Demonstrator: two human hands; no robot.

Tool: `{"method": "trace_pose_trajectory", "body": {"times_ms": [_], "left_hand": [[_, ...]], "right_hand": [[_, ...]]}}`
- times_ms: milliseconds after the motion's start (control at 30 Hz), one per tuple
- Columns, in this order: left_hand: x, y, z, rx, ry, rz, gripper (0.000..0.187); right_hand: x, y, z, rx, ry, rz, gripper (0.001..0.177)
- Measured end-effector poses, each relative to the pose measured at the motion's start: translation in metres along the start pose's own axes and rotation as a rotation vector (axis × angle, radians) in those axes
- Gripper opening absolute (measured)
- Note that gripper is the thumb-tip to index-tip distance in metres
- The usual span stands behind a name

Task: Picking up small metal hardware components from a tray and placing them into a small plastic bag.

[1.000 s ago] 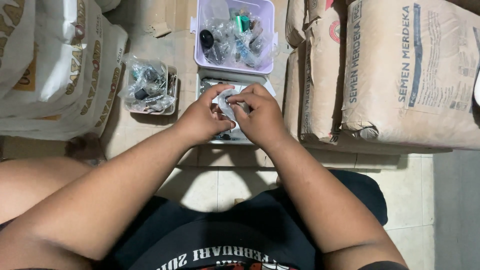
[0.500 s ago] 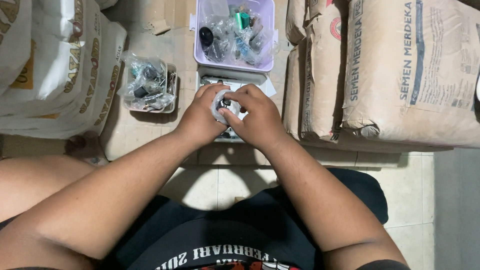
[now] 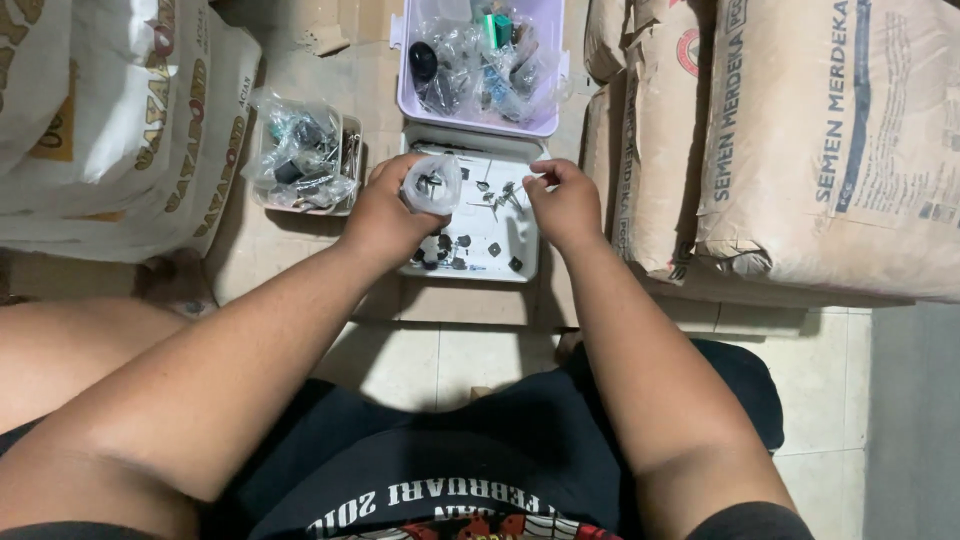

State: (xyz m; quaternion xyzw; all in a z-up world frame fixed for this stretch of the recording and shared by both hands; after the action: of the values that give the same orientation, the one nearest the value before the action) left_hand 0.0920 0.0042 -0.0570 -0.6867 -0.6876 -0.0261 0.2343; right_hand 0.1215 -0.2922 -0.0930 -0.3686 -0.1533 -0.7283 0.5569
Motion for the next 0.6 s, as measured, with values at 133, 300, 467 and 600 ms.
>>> {"method": "trace_pose_trajectory", "body": {"times_ms": [133,300,467,600], "left_hand": [[0.004,-0.001,-0.004,0.039,0.013,-0.007,0.068],[0.008,-0.005,-0.019,0.041,-0.038,0.011,0.062],[0.008,-0.004,-0.016,0.046,-0.043,0.012,0.062],[0.006,-0.003,-0.007,0.054,-0.057,0.01,0.061]], "right_hand": [[-0.016,-0.018,0.004,0.047,-0.214,0.105,0.027],[-0.055,-0.056,0.041,0.367,-0.732,0.417,0.042],[-0.06,-0.059,0.055,0.409,-0.757,0.445,0.039],[-0.053,-0.051,0.057,0.35,-0.703,0.397,0.038]]}}
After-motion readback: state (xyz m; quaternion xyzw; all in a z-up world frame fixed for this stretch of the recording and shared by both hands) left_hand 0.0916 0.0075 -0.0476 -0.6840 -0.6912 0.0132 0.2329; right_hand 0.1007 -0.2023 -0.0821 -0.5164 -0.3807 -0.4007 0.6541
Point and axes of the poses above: each hand's wrist, its own y-axis towards the middle knuckle, its own x-axis out of the back of the hand, z = x × y, the point moved 10 cm from there along y, towards the middle knuckle, and after that the axes turned 6 degrees about -z, right-handed, at the moved point
